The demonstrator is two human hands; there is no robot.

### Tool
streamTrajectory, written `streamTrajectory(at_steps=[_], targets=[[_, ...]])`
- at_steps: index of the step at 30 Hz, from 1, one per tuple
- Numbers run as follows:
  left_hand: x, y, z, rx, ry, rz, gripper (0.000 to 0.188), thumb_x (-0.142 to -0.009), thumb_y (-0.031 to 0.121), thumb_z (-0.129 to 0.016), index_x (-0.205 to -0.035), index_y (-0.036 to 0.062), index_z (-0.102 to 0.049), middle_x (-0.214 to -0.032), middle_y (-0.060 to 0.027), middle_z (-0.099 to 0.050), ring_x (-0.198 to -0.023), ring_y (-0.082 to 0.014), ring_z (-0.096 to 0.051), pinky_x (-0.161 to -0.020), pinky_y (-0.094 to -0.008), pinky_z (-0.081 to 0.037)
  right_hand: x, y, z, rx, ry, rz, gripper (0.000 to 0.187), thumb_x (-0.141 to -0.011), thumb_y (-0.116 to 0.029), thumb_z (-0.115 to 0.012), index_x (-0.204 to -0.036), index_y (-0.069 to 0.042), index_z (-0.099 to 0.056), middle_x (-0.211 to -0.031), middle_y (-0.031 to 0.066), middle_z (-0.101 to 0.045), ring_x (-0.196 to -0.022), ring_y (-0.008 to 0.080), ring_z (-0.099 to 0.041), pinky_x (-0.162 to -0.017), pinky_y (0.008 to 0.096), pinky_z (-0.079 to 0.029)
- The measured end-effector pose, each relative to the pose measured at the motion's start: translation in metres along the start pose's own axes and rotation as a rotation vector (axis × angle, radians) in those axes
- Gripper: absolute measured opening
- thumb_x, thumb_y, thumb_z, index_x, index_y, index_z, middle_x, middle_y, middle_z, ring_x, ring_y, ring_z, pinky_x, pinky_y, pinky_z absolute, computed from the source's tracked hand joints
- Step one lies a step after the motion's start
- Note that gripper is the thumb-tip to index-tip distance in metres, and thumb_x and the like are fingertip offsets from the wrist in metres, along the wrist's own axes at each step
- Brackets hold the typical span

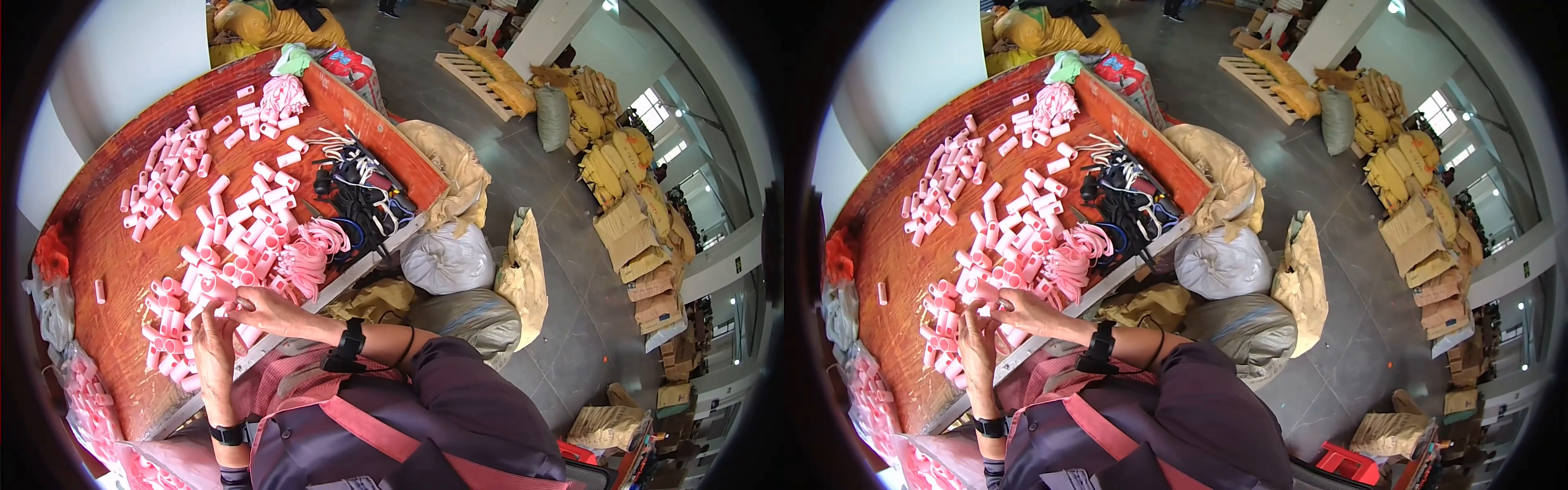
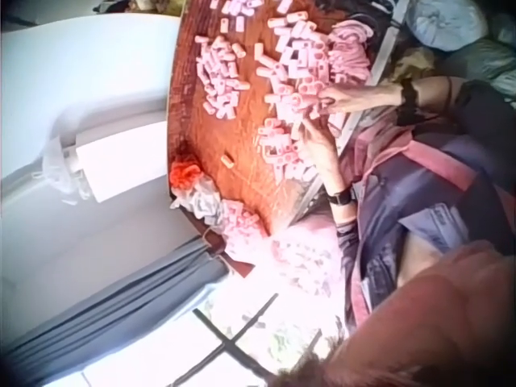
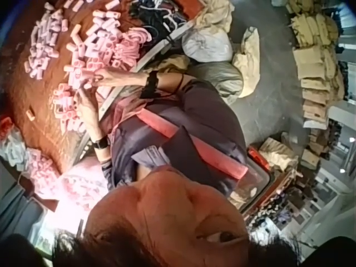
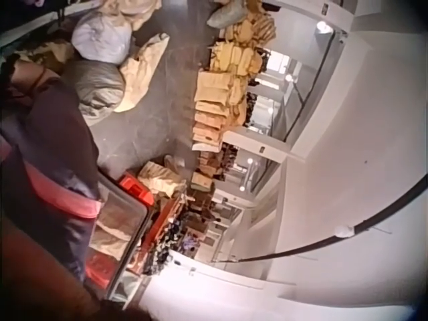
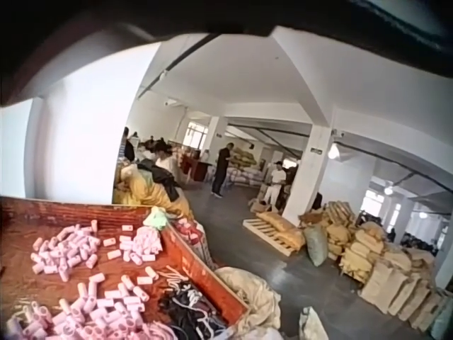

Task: The person threads pink cords through pink plastic tubes by hand, repeating the process with items from the table. After threading each cord, they occasionally reach into a bag for more tubes or place finished assemblies aside.

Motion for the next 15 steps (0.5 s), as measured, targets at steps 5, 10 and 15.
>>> streamTrajectory(at_steps=[5, 10, 15], targets=[[0.01, -0.012, -0.004, 0.057, 0.014, 0.124, 0.041, -0.086, 0.002, -0.061, -0.124, 0.0062, -0.045, -0.091, -0.0139, -0.066, -0.086, -0.0269, -0.062, -0.074, -0.0386, -0.048, -0.008, -0.003, -0.009, -0.002, 0.011, 0.067, 0.028, -0.086, -0.022, -0.062, -0.086, 0.005, -0.053, -0.069, 0.0082, -0.051, -0.064, 0.0158, -0.05, -0.059, 0.0348, -0.04], [0.014, -0.024, -0.019, 0.454, 0.035, 0.3, 0.027, -0.094, 0.004, -0.053, -0.119, -0.0016, -0.046, -0.095, -0.0199, -0.064, -0.088, -0.0342, -0.061, -0.078, -0.0399, -0.047, -0.015, -0.008, -0.007, -0.066, 0.049, 0.018, 0.027, -0.087, -0.022, -0.06, -0.086, 0.004, -0.053, -0.068, 0.0068, -0.052, -0.063, 0.0138, -0.05, -0.057, 0.0332, -0.041], [0.047, -0.067, -0.045, 0.295, 0.028, 0.287, 0.026, -0.098, 0.011, -0.047, -0.117, -0.0065, -0.05, -0.106, -0.0235, -0.061, -0.092, -0.0354, -0.06, -0.082, -0.0388, -0.047, -0.025, -0.015, 0.006, -0.154, 0.113, 0.098, 0.025, -0.09, -0.025, -0.058, -0.085, 0.0, -0.053, -0.067, -0.0021, -0.041, -0.061, 0.0073, -0.041, -0.053, 0.0281, -0.035]])
Point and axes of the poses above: each hand's wrist, its own x-axis away from the middle knuckle, its own z-axis out of the back of the hand, y = z × x, the point moved 10 cm from there along -x, towards the middle knuckle
